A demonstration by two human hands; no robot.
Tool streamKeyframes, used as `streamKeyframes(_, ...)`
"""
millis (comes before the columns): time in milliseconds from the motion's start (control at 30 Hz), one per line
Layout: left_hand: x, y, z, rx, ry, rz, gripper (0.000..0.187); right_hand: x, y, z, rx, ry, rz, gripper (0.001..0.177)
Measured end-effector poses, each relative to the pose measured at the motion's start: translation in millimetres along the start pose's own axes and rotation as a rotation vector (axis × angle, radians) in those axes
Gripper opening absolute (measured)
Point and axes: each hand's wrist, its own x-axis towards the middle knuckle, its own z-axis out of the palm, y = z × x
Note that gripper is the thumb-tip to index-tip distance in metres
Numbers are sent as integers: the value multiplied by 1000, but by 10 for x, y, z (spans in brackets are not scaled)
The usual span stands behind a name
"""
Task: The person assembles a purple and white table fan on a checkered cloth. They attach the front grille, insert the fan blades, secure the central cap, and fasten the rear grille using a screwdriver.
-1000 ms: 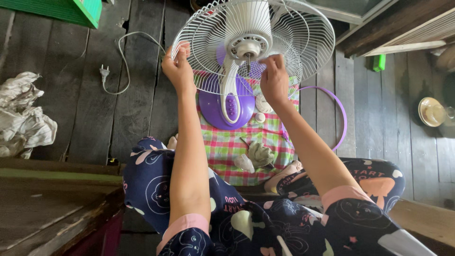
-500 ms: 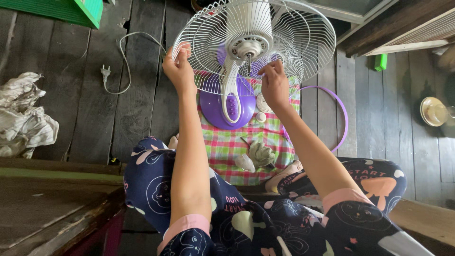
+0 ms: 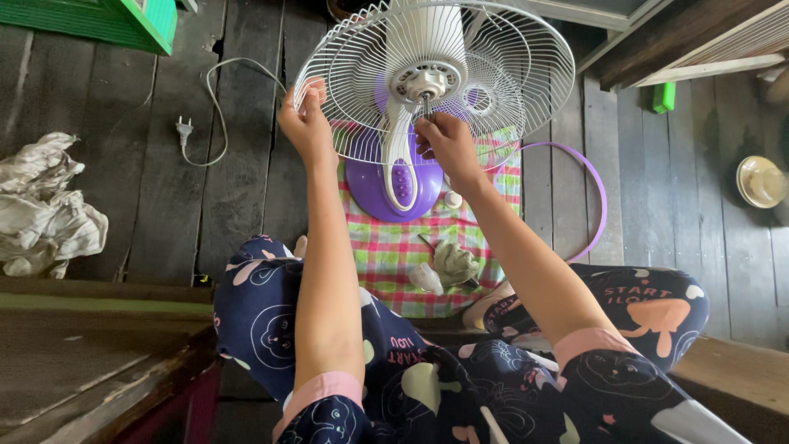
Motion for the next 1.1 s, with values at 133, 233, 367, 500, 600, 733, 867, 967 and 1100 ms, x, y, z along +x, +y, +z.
streamKeyframes(133, -60, -44, -18, -19, -4, 16, 19, -24, 28, 14, 10, 29, -17, 19)
streamKeyframes(233, -134, -56, -32, -2, -12, 29, 20, -31, 79, -13, -1, 64, -22, 21)
streamKeyframes(367, -198, -13, -60, 31, -14, -1, 21, -18, 118, -34, 29, 77, -17, 21)
streamKeyframes(500, -217, 64, -138, 1, -45, -16, 26, 6, 107, -37, 14, 72, -23, 20)
streamKeyframes(600, -256, 117, -227, -14, -63, -56, 31, -12, 87, -34, -82, 169, -78, 28)
streamKeyframes(733, -305, 174, -247, 8, -79, -147, 37, -71, 50, -53, -240, 238, -344, 73)
streamKeyframes(867, -298, 245, -193, 25, -66, -78, 40, -130, 24, -43, -580, 227, -655, 75)
streamKeyframes(967, -281, 337, -154, 210, -90, 43, 38, -139, -22, 5, -641, 209, -633, 67)
streamKeyframes(1100, -251, 451, -54, 306, -126, 250, 36, -145, -81, 37, -726, 241, -662, 62)
